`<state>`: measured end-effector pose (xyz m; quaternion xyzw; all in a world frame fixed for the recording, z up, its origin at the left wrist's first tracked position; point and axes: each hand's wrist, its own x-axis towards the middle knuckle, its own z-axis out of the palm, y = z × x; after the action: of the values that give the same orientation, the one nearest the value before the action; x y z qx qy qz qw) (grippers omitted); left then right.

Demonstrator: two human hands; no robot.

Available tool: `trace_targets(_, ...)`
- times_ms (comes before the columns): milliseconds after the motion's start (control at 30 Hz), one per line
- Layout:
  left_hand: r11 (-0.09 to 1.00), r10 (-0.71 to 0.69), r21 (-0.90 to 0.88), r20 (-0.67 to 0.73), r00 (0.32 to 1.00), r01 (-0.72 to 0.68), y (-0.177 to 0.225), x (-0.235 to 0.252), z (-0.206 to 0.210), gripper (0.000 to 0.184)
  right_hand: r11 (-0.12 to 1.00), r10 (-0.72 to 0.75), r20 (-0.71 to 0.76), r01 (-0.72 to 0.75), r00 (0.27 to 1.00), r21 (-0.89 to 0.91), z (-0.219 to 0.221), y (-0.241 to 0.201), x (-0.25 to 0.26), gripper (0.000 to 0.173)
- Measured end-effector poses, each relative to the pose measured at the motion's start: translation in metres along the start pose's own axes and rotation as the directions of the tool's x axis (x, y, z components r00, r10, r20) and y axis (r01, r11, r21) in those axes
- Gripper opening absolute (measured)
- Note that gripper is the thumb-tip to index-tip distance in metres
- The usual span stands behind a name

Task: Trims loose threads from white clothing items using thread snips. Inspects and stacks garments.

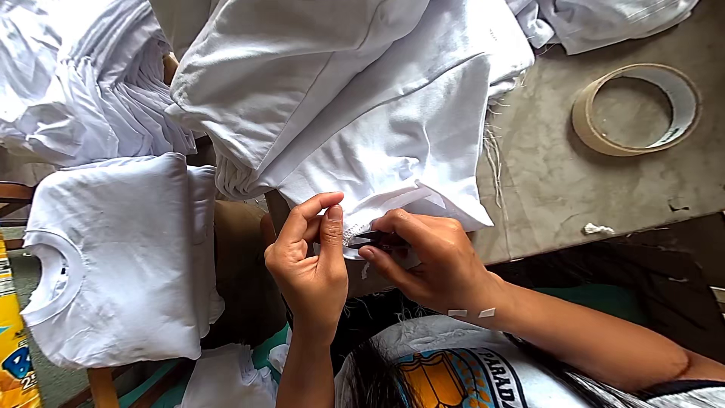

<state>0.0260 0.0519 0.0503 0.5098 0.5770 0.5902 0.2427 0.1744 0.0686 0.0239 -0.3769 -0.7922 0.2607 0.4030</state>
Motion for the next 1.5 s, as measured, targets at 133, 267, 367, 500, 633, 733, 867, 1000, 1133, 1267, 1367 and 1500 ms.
trace_targets(133, 1.000, 0.002, -0.006, -0.006, 1.000, -0.002, 0.001, 0.000, 0.000, 0.015, 0.997, -0.070, -0.021, 0.070, 0.997, -0.015, 0.001, 0.002, 0.001, 0.023)
trace_targets(267, 1.000, 0.004, -0.003, 0.002, 1.000, -0.004, 0.000, -0.001, -0.001, 0.016, 0.987, -0.136, -0.038, 0.132, 0.990, -0.092, 0.003, 0.001, 0.001, 0.024)
trace_targets(367, 1.000, 0.000, -0.011, 0.000, 1.000, 0.000, -0.002, -0.002, -0.001, 0.016, 0.979, -0.137, -0.045, 0.128, 0.990, -0.161, 0.003, 0.002, 0.002, 0.026)
trace_targets(500, 0.999, 0.022, -0.042, 0.059, 0.998, -0.019, -0.008, -0.004, -0.007, 0.014, 0.936, -0.043, -0.084, 0.011, 0.996, -0.351, -0.024, 0.014, 0.006, 0.031)
trace_targets(633, 0.981, 0.120, 0.115, 0.276, 0.954, -0.157, -0.022, -0.010, -0.015, 0.043, 0.869, 0.069, 0.030, -0.046, 0.997, -0.492, -0.060, 0.034, 0.011, 0.024)
trace_targets(733, 0.792, 0.306, 0.465, 0.260, 0.916, -0.396, -0.035, -0.018, -0.015, 0.021, 0.830, -0.148, 0.035, 0.143, 0.988, -0.539, -0.078, 0.043, -0.002, 0.007)
trace_targets(867, 0.569, 0.478, 0.705, 0.135, 0.868, -0.423, -0.039, -0.035, -0.028, 0.016, 0.740, -0.369, 0.071, 0.340, 0.927, -0.581, -0.098, 0.064, -0.035, 0.009)
trace_targets(1000, 0.531, 0.428, 0.753, 0.159, 0.890, -0.390, -0.038, -0.044, -0.029, 0.016, 0.733, -0.314, 0.165, 0.349, 0.935, -0.584, -0.108, 0.079, -0.049, 0.013)
trace_targets(1133, 0.578, 0.318, 0.727, 0.218, 0.923, -0.370, -0.037, -0.042, -0.032, 0.010, 0.793, -0.218, 0.204, 0.296, 0.954, -0.532, -0.106, 0.080, -0.042, 0.016)
trace_targets(1267, 0.689, 0.171, 0.662, 0.247, 0.954, -0.295, -0.032, -0.045, -0.042, 0.011, 0.862, -0.131, 0.224, 0.223, 0.966, -0.456, -0.106, 0.078, -0.038, 0.016)
trace_targets(1367, 0.692, 0.154, 0.675, 0.206, 0.966, -0.254, -0.030, -0.048, -0.043, 0.014, 0.878, -0.109, 0.213, 0.194, 0.971, -0.438, -0.104, 0.071, -0.041, 0.022)
trace_targets(1500, 0.707, 0.163, 0.671, 0.151, 0.975, -0.222, -0.031, -0.051, -0.043, 0.017, 0.875, -0.155, 0.156, 0.209, 0.975, -0.437, -0.102, 0.068, -0.047, 0.020)
